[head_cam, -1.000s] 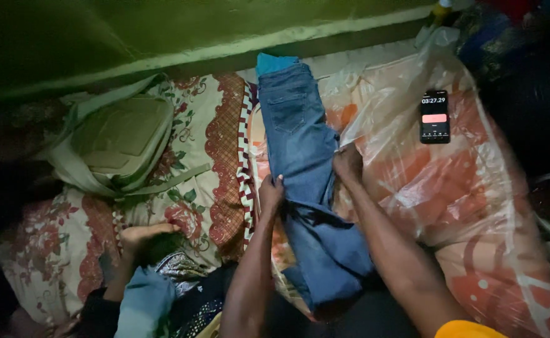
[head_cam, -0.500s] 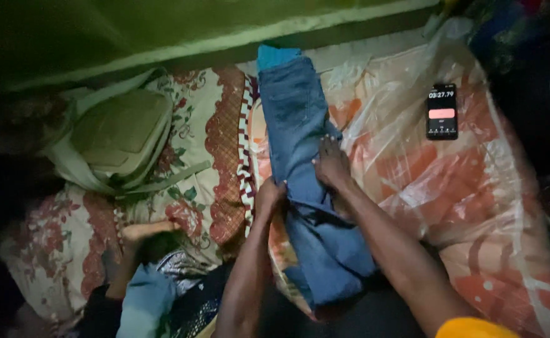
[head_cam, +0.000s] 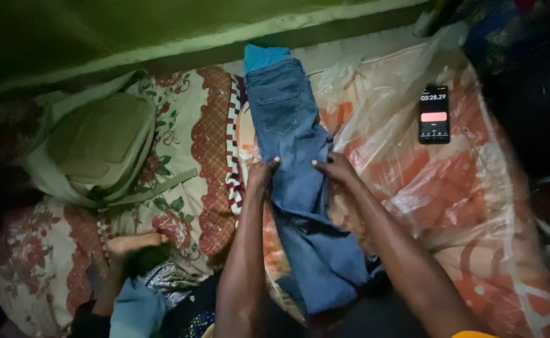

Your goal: Folding a blue shirt and a pair of jeans neatly on a bed.

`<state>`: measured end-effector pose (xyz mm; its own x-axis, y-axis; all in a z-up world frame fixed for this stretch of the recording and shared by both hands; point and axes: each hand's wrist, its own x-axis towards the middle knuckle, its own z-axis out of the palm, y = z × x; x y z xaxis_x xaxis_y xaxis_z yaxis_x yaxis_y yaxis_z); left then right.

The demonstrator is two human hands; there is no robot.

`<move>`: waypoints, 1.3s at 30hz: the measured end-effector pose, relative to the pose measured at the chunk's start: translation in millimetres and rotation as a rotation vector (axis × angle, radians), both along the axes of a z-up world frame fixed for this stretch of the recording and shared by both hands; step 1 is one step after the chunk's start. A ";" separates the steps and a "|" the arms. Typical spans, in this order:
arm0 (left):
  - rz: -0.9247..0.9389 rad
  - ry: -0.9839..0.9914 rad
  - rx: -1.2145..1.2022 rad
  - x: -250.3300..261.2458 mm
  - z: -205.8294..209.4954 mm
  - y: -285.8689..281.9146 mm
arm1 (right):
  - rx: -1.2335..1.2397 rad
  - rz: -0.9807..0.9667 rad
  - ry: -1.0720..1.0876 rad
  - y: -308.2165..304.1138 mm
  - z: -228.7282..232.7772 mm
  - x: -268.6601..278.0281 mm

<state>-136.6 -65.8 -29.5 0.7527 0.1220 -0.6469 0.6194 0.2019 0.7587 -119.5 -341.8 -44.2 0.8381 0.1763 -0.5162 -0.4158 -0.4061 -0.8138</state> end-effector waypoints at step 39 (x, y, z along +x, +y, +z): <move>0.152 -0.211 -0.319 -171.0 67.1 -92.2 | -0.341 0.073 -0.621 18.0 144.8 -174.2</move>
<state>-307.6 -157.9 37.6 0.8617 0.0598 -0.5039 0.4023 0.5246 0.7503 -293.7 -323.9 100.6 0.9875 0.1568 0.0168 0.1217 -0.6897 -0.7138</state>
